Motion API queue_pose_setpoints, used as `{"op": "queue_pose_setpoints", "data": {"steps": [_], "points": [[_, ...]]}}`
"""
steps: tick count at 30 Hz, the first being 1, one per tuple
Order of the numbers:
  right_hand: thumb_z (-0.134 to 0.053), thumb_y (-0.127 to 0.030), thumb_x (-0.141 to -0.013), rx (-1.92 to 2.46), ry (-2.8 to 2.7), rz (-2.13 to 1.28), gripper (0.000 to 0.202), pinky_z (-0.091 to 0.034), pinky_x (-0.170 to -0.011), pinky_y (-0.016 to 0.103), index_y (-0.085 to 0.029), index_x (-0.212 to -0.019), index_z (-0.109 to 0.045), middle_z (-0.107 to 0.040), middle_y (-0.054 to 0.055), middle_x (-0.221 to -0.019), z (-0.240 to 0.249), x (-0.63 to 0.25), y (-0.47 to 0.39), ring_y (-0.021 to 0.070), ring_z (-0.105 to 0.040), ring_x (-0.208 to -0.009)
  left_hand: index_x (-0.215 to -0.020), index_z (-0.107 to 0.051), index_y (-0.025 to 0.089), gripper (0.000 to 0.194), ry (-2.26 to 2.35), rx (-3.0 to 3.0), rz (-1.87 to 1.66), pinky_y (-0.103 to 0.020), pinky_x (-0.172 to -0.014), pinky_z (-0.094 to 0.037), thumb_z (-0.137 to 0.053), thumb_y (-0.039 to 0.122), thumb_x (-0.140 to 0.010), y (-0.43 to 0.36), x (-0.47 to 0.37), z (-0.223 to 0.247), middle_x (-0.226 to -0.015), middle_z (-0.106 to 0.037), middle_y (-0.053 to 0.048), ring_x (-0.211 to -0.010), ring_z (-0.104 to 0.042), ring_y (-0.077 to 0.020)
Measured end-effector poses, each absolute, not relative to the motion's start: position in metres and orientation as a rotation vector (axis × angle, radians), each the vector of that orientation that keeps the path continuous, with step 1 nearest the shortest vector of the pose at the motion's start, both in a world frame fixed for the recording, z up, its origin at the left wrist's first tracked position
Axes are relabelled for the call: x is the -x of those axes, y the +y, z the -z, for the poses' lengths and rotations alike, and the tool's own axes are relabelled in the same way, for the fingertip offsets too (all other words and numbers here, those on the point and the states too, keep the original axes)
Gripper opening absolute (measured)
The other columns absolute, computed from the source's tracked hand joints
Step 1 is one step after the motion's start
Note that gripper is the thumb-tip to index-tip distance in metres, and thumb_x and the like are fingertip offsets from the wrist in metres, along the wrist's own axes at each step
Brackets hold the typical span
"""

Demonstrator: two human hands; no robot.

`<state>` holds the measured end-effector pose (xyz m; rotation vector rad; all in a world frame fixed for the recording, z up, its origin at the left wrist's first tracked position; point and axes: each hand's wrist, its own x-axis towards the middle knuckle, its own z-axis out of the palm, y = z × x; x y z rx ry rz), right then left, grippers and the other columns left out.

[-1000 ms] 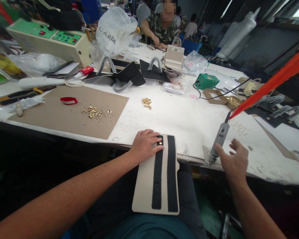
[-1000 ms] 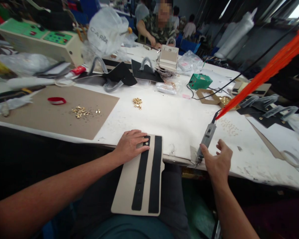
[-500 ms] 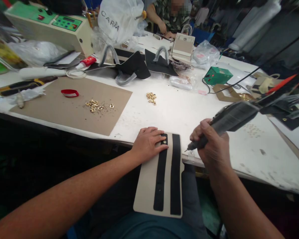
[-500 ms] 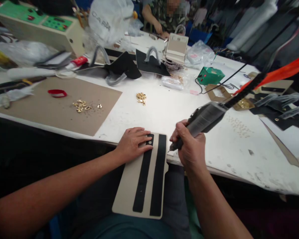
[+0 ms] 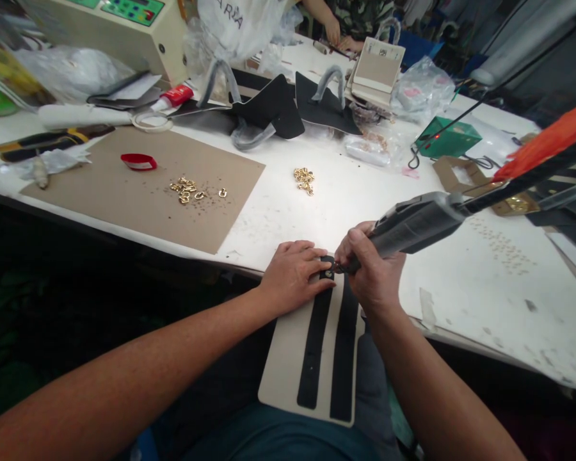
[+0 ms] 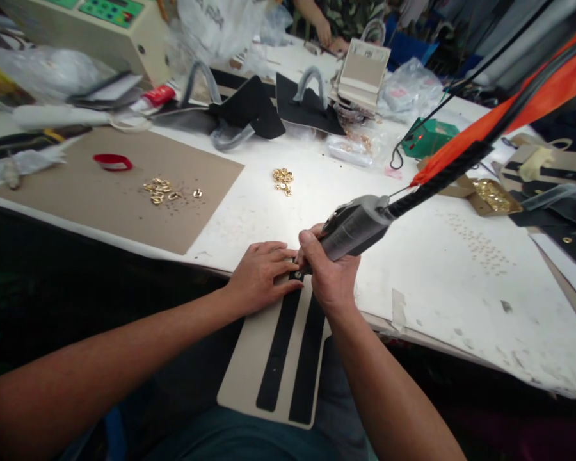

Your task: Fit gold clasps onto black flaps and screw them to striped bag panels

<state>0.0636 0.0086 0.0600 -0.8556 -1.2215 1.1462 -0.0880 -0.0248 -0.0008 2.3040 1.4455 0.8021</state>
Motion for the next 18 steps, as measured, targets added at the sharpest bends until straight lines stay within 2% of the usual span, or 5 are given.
{"op": "queue_pose_setpoints", "data": {"steps": [10,15,18], "points": [[-0.078,-0.042,-0.091,0.917,-1.311,-1.142,0.029,-0.047,-0.050,0.027,-0.023,-0.084,-0.058,-0.055,-0.006,-0.059,-0.0538,-0.0673,0.0066,0.0130,-0.054,-0.048,-0.119,-0.077,0.032,0.032,1.455,-2.292,-0.762,-0.049,-0.112,-0.036,-0.072,0.051,-0.094,-0.0252,0.0878,-0.0010,-0.141,-0.070,0.001,-0.138,-0.053,-0.0296],[-0.076,-0.042,-0.093,0.884,-1.449,-1.192,0.036,-0.045,-0.053,0.029,-0.021,-0.072,-0.056,-0.056,-0.003,-0.061,-0.0566,-0.0718,0.0080,0.0130,-0.054,-0.052,-0.118,-0.077,0.033,0.030,1.457,-2.307,-0.746,-0.049,-0.110,-0.037,-0.072,0.051,-0.094,-0.0262,0.0874,-0.0022,-0.140,-0.070,0.001,-0.137,-0.053,-0.0291],[-0.078,-0.044,-0.090,0.896,-1.488,-1.201,0.036,-0.047,-0.054,0.029,-0.021,-0.071,-0.058,-0.058,-0.002,-0.064,-0.0567,-0.0731,0.0114,0.0136,-0.054,-0.055,-0.114,-0.078,0.032,0.027,1.452,-2.310,-0.768,-0.049,-0.110,-0.038,-0.073,0.050,-0.094,-0.0245,0.0875,0.0022,-0.139,-0.071,0.001,-0.136,-0.054,-0.0287]]}}
